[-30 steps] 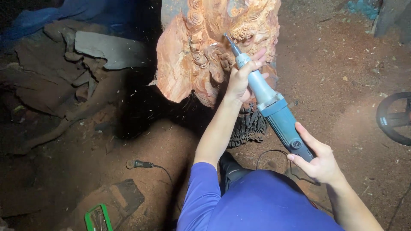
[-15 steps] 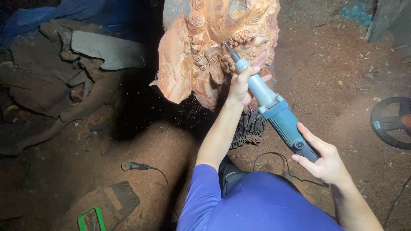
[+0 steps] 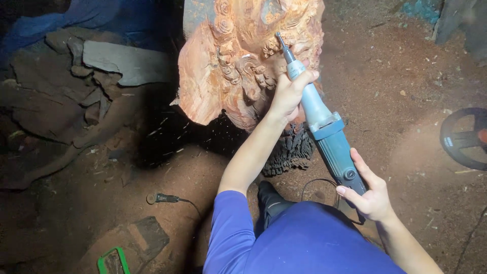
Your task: Carving intricate details into a large wooden sculpture using a power rotary tool.
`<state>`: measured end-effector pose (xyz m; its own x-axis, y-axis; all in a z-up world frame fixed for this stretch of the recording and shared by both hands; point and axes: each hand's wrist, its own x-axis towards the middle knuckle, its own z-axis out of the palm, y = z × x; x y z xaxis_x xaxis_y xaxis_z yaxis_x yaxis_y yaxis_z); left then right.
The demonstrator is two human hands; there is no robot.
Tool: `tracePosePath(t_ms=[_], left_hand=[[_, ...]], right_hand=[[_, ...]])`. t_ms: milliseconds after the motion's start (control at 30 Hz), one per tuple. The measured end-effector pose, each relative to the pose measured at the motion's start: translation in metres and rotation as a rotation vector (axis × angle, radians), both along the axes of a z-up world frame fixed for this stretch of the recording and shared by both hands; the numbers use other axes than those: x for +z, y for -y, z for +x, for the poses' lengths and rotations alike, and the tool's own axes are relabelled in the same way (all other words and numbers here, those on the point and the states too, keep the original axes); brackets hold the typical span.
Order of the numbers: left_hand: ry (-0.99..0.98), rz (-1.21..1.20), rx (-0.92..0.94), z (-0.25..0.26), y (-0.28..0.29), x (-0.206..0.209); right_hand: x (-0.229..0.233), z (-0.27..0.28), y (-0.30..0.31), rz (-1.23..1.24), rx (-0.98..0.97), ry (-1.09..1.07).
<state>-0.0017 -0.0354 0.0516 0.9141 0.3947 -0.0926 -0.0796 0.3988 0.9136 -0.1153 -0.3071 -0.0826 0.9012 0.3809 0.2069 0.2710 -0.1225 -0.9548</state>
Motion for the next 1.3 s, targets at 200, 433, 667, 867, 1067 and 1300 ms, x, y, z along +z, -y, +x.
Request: tracePosePath(t_ms=[200,433,667,867,1067,1300], left_hand=[[-0.042,0.045,0.02,-0.005,0.002,0.032],[-0.028,0.104,0.01,-0.003,0.002,0.032],[0.018,0.173,-0.064,-0.001,0.001,0.02],[-0.085,0.125,-0.077,0.013,-0.017,0.016],[-0.106,0.191,-0.089,0.015,-0.015,0.009],[-0.088,0.094,-0.051,0.017,-0.016,0.015]], right_hand=[[0.0,-0.001,-0.008,0.057,0.001,-0.01],[-0.061,-0.001,-0.005,0.093,-0.008,-0.02],[-0.073,-0.007,-0.018,0.174,-0.024,0.016],[-0.033,0.0,-0.022,-0.066,0.028,0.0],[-0.031,-0.005,-0.022,-0.054,0.012,-0.03],[-0.022,0.001,-0.025,-0.048,0.039,-0.017]])
